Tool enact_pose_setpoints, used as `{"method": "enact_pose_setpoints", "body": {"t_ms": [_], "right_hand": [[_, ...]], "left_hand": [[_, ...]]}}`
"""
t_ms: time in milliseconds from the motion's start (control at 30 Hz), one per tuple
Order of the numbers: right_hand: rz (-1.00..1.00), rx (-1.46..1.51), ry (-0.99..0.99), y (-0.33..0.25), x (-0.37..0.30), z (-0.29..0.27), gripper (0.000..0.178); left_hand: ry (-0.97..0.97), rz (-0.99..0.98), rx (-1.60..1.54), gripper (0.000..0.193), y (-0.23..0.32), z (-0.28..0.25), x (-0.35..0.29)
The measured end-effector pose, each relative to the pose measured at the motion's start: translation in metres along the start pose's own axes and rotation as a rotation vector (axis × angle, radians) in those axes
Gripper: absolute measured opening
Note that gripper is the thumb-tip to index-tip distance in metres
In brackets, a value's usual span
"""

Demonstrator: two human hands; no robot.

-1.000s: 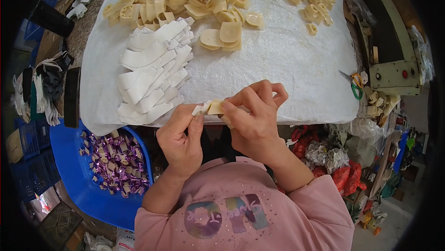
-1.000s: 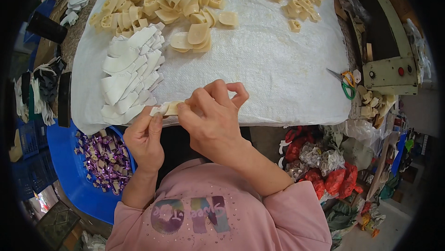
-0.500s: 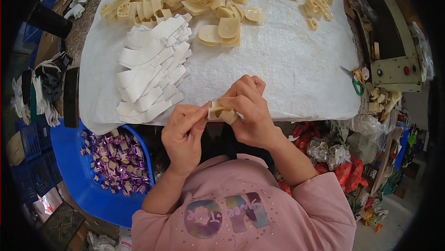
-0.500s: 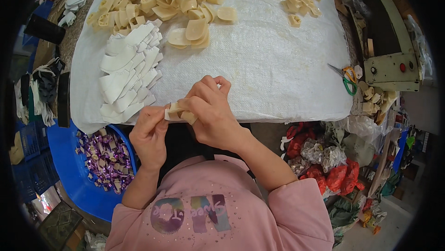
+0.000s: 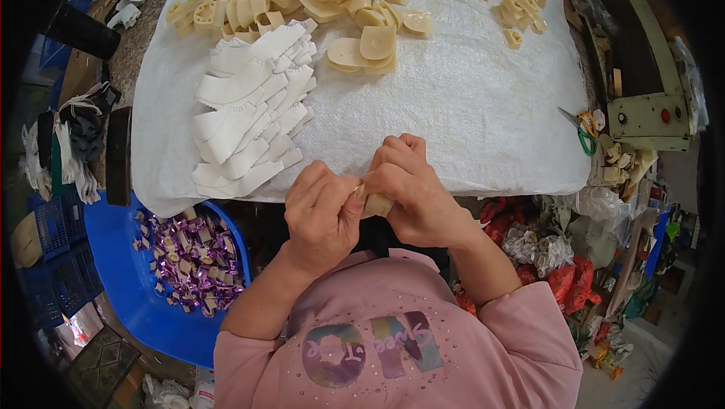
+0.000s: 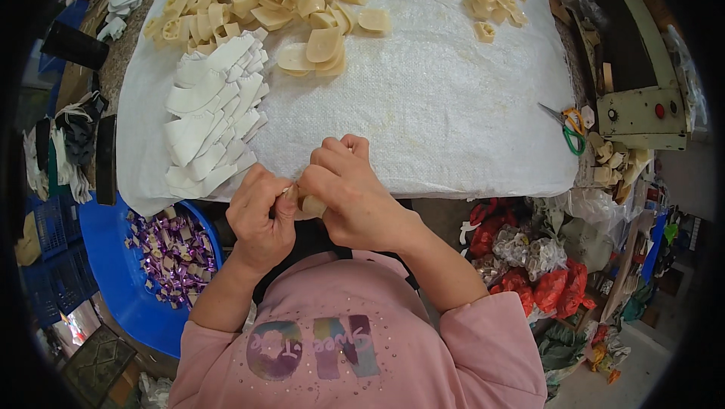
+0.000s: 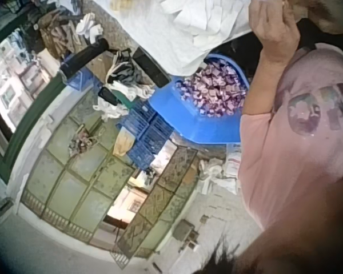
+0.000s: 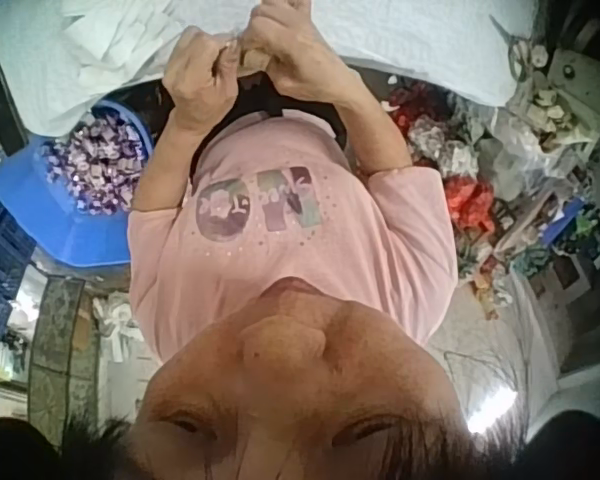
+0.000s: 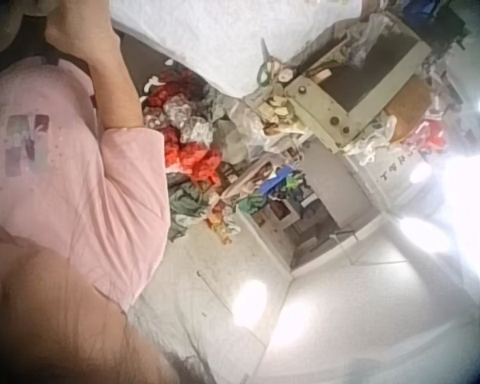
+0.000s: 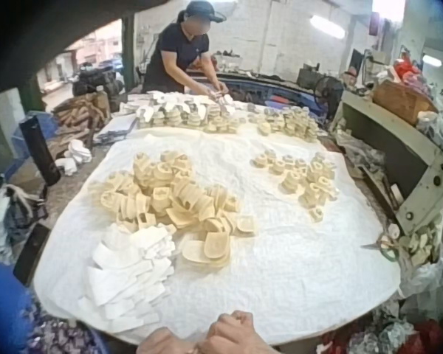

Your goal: Manually assemble and align small shoe components by hand at a workstation.

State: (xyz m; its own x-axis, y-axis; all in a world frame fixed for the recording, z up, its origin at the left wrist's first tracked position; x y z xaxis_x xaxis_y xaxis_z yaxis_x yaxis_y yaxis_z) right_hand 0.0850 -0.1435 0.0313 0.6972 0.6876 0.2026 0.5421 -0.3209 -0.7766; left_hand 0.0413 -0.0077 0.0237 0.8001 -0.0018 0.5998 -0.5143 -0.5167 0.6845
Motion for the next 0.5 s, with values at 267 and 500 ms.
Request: {"method": "enact_pose_setpoints", "body": {"t_ms": [267, 500], "right_hand": [[-0.068, 0.126, 0.167, 0.003, -0.004, 0.0, 0.031], [-0.071, -0.08, 0.207, -0.017, 0.002, -0.007, 0.032]], "left_hand": [[-0.014, -0.127, -0.244, 0.011, -0.004, -0.005, -0.001], [0.105, 0.04, -0.008, 0.019, -0.015, -0.019, -0.01]]}}
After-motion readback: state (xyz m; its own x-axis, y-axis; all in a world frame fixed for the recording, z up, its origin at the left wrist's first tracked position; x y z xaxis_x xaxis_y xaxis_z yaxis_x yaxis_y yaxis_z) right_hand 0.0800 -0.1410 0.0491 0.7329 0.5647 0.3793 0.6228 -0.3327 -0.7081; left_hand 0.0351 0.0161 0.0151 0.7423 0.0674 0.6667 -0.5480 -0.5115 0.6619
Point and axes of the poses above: each hand's wrist, its own x-axis towards the middle knuckle, its own z-axis out of the palm, y = z × x, the point moved 3 cm from there along x, towards the middle knuckle, and after that the axes turned 4 degrees about z, right-handed, at the moved point
